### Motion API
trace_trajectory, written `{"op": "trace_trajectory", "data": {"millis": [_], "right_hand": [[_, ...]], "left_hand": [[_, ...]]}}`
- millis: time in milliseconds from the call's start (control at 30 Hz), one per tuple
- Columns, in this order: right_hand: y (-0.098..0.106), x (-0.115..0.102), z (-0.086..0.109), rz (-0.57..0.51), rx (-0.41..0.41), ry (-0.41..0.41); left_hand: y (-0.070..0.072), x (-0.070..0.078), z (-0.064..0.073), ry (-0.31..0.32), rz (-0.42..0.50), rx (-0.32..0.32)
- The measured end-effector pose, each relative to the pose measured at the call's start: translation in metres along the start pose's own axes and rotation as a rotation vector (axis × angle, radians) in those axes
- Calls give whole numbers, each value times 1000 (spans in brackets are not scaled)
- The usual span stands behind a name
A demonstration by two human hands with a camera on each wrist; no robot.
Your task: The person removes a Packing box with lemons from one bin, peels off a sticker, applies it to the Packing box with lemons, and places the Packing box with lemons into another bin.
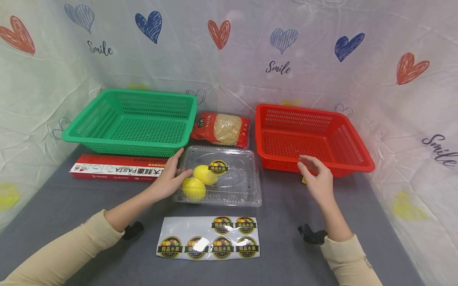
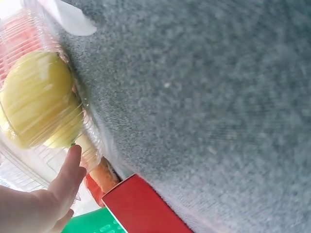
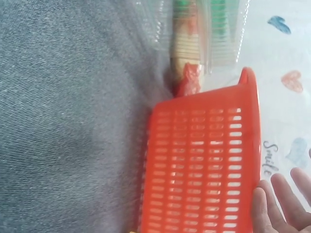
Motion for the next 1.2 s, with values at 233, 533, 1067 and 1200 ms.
{"op": "trace_trajectory", "data": {"millis": [233, 533, 1067, 1200], "right_hand": [[3, 18, 5, -224, 27, -110], [11, 142, 2, -446, 101, -251], [0, 83, 19, -851, -12, -474], [-5, 64, 21, -973, -18, -521]], "left_hand": [[-1, -1, -1, -21, 17, 3], [-3, -2, -2, -32, 55, -6], [-6, -4, -3, -11, 148, 1], [-7, -5, -4, -12, 181, 0]]}}
Point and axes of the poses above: each hand's wrist, its own z-axis away from the middle knuckle, its own y-axis out of the back of the hand, x = y × z, the point moved 9 cm from there along -z, towards the middle knuckle, and after that the axes turned 8 degrees about y, right-handed, at the moved point
